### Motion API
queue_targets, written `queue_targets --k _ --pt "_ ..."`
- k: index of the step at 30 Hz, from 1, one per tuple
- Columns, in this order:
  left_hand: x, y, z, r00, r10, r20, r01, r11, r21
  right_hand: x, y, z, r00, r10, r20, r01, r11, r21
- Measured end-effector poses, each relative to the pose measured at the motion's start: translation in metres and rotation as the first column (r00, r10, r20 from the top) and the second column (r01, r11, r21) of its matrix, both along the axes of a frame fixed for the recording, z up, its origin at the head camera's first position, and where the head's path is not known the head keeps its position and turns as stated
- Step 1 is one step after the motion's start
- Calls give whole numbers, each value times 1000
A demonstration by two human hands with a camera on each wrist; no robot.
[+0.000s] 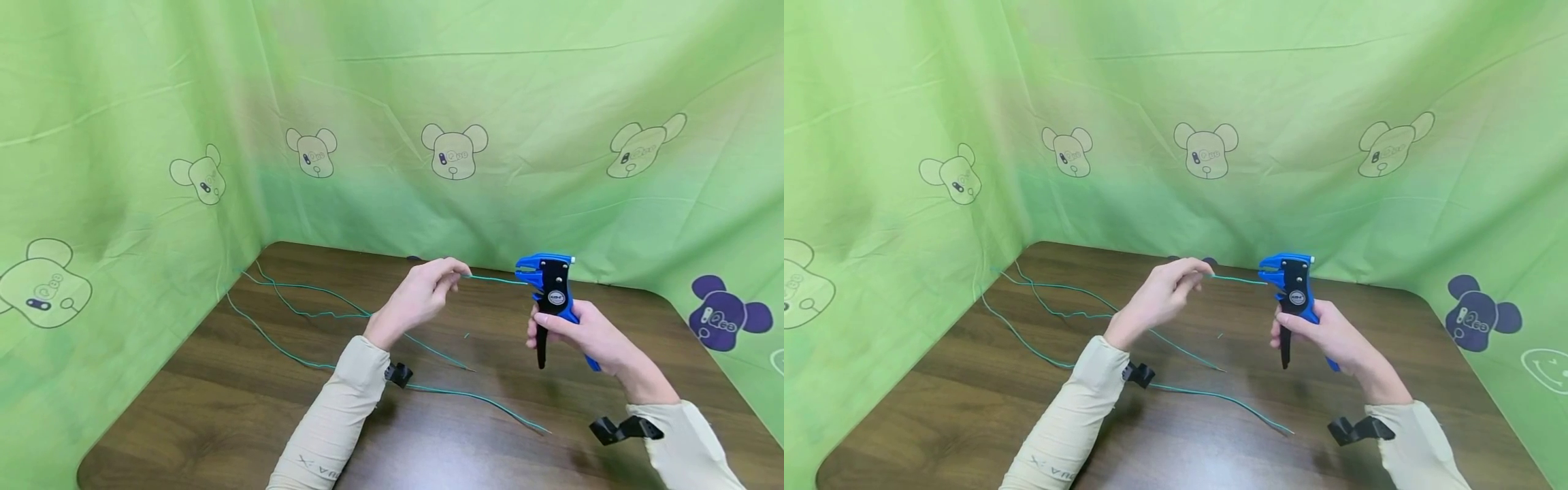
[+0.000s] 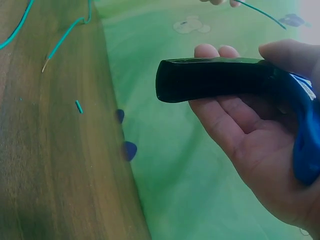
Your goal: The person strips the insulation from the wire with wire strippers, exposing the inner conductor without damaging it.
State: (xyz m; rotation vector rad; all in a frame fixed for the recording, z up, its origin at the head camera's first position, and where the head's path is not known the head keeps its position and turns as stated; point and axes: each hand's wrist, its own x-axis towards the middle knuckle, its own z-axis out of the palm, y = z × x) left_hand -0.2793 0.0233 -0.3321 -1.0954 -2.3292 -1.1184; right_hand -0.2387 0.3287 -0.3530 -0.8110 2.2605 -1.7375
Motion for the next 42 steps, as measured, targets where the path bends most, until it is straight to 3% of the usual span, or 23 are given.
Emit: queue_targets --k 21,42 --pt "3 -10 9 1000 13 -12 -13 1000 29 13 -14 10 996 67 -60 -66 998 11" --pt "6 -10 12 1000 1 -21 0 999 38 21 -23 14 993 106 -44 -107 994 -28"
